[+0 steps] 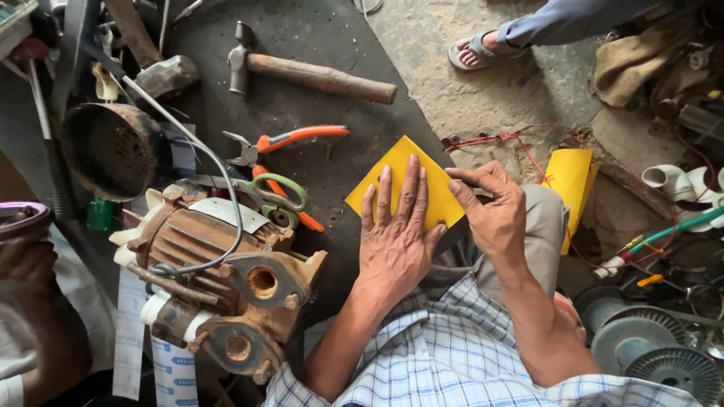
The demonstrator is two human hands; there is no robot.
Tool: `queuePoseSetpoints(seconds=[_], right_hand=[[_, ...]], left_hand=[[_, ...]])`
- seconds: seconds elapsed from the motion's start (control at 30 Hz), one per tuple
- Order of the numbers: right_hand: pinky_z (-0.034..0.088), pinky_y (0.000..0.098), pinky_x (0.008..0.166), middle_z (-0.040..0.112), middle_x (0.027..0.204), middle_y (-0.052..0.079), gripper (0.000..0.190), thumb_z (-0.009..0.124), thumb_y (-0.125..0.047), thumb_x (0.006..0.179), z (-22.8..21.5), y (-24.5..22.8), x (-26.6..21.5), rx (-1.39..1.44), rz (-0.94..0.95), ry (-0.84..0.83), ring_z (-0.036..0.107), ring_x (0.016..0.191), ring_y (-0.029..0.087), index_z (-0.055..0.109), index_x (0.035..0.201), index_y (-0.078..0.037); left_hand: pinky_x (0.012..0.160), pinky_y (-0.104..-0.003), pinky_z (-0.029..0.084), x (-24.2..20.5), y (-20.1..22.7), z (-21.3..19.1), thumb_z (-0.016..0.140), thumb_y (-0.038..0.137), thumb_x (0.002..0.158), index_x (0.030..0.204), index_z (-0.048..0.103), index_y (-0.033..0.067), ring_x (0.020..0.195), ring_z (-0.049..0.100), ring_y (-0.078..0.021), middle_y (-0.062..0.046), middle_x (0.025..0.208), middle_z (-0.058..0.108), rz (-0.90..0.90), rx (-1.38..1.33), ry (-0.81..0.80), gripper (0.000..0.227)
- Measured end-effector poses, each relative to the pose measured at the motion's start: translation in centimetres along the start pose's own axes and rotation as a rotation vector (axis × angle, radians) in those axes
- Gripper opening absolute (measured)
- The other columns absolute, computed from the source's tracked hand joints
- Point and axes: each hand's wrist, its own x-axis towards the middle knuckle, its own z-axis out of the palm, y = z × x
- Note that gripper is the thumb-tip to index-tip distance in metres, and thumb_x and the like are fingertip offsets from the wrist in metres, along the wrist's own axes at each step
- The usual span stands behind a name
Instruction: The person holds a yellow rectangular plastic sheet on a workbench and repeatedly strikes it with a hammer to create indentations. The person adjusts the sheet's position and continues hammering different areas throughout the clip.
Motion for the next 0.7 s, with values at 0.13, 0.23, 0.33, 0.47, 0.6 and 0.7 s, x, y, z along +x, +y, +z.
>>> queuePoseSetpoints(seconds=[0.13,0.23,0.33,0.47,0.6,0.7], right_hand=[[0.054,0.0257,0.074,0.064,0.093,0.004,0.019,0.079,-0.012,0.092,0.0,-0.8,-0.2,-0.061,-0.018,0.024,0.065,0.084,0.01,0.077,0.11,-0.005],[0.053,0.0276,0.075,0.065,0.094,0.005,0.022,0.081,-0.01,0.091,0.4,-1.6,-0.6,-0.204,-0.111,0.074,0.066,0.084,0.013,0.078,0.112,-0.005],[0.051,0.0337,0.078,0.065,0.093,0.005,0.025,0.085,-0.009,0.087,0.5,-2.2,-1.5,-0.492,-0.392,0.128,0.062,0.086,0.02,0.08,0.111,-0.007],[0.053,0.0342,0.085,0.069,0.104,0.002,0.031,0.085,-0.006,0.083,0.2,-2.5,-2.6,-0.608,-0.688,0.075,0.062,0.096,0.022,0.08,0.113,-0.01],[0.054,0.0344,0.085,0.071,0.112,0.0,0.032,0.087,-0.006,0.082,-0.1,-2.4,-3.1,-0.689,-0.778,0.095,0.062,0.095,0.021,0.08,0.113,-0.011],[0.054,0.0345,0.084,0.071,0.112,-0.001,0.031,0.087,-0.007,0.081,-0.2,-2.3,-3.1,-0.7,-0.774,0.107,0.062,0.094,0.02,0.08,0.111,-0.011]], left_hand=[[0.127,-0.051,0.005,0.0,0.0,0.1,0.058,0.046,0.098,0.16,0.033,0.0022,0.159,0.011,-0.0395,-0.012,0.172,0.016,0.002,0.006,-0.007,0.081],[0.127,-0.051,0.005,-0.1,-0.1,0.3,0.057,0.047,0.098,0.161,0.033,0.0023,0.159,0.01,-0.0392,-0.011,0.172,0.015,0.001,0.015,-0.005,0.081],[0.128,-0.051,0.005,-0.2,-0.2,0.4,0.055,0.048,0.1,0.161,0.032,0.0022,0.159,0.01,-0.0396,-0.012,0.173,0.015,0.016,0.027,0.006,0.08],[0.128,-0.051,0.005,-0.4,-0.3,0.7,0.052,0.046,0.102,0.163,0.03,0.0012,0.159,0.009,-0.0404,-0.014,0.173,0.013,0.028,0.062,0.022,0.078],[0.128,-0.051,0.005,-0.4,-0.4,0.7,0.052,0.045,0.103,0.163,0.03,0.0032,0.16,0.009,-0.0396,-0.013,0.173,0.013,0.039,0.072,0.033,0.077],[0.127,-0.051,0.005,-0.1,-0.3,0.6,0.053,0.045,0.101,0.162,0.029,0.0023,0.159,0.01,-0.0397,-0.012,0.173,0.013,0.026,0.066,0.008,0.079]])
